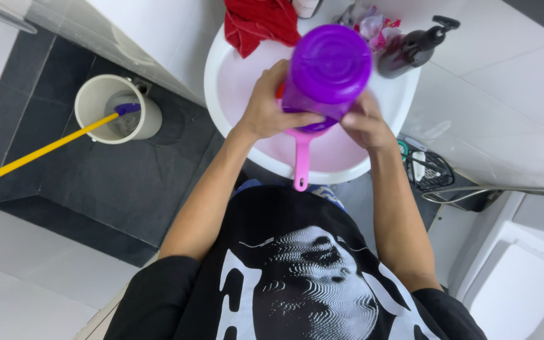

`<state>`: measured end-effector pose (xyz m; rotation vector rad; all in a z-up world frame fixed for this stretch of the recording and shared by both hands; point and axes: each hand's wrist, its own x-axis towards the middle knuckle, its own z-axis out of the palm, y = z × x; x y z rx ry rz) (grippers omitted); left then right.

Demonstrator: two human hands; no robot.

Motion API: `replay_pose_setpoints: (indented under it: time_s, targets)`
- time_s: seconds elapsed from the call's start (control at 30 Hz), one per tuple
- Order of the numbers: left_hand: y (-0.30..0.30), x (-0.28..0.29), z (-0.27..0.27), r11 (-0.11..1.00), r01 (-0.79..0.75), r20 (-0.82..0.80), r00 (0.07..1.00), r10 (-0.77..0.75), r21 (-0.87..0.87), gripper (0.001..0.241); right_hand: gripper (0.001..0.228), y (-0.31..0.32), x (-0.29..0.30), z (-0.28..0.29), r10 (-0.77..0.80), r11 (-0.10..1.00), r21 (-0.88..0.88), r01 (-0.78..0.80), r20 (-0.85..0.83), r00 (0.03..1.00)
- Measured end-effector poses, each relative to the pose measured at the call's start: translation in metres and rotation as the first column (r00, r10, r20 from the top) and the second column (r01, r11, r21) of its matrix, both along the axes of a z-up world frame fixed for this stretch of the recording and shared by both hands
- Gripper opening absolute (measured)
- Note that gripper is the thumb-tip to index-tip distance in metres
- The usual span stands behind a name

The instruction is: The person pours liquid detergent from a purple bottle into a pink scoop, then fills the bottle with water from a wall tap. They pour the water into the scoop and add a small packet of powder detergent. Finally, they wash a pink cloth in the soapy water inside the sink.

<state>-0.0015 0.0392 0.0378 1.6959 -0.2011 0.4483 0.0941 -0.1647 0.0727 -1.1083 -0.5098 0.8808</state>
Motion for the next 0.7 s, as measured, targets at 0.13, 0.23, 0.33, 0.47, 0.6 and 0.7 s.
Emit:
replay_pose_setpoints:
  time_s: [0.13,0.23,0.33,0.47,0.6,0.7]
  targets:
    - [0.008,0.004,-0.040,0.953,0.117,-0.073,0.987,-0.142,-0.279,0.081,0.090,0.005,-0.006,-0.045,0.019,0.984,0.171,0.044,-0.348,0.937]
    - [0.012,0.006,-0.029,0.964,-0.028,-0.205,0.978,-0.028,-0.265,0.094,0.085,0.016,-0.011,-0.081,-0.129,0.969,0.188,0.163,-0.178,0.975]
    - [0.004,-0.003,0.008,0.983,-0.178,-0.362,0.913,0.185,0.053,0.098,0.076,0.027,-0.025,-0.067,-0.403,0.914,0.135,0.382,0.217,0.889]
    - [0.000,-0.009,-0.012,0.992,-0.095,-0.196,0.978,0.076,-0.088,0.057,0.051,0.032,-0.039,-0.033,-0.440,0.862,0.096,0.498,0.630,0.640]
    - [0.000,-0.004,-0.033,0.905,-0.118,-0.229,0.973,0.023,-0.409,0.037,0.021,0.032,-0.025,-0.049,-0.427,0.804,0.078,0.590,0.765,0.481]
    - [-0.005,-0.010,-0.036,0.901,-0.141,-0.254,0.967,0.036,-0.409,0.039,0.021,0.034,-0.009,-0.062,-0.468,0.777,0.034,0.629,0.700,0.540]
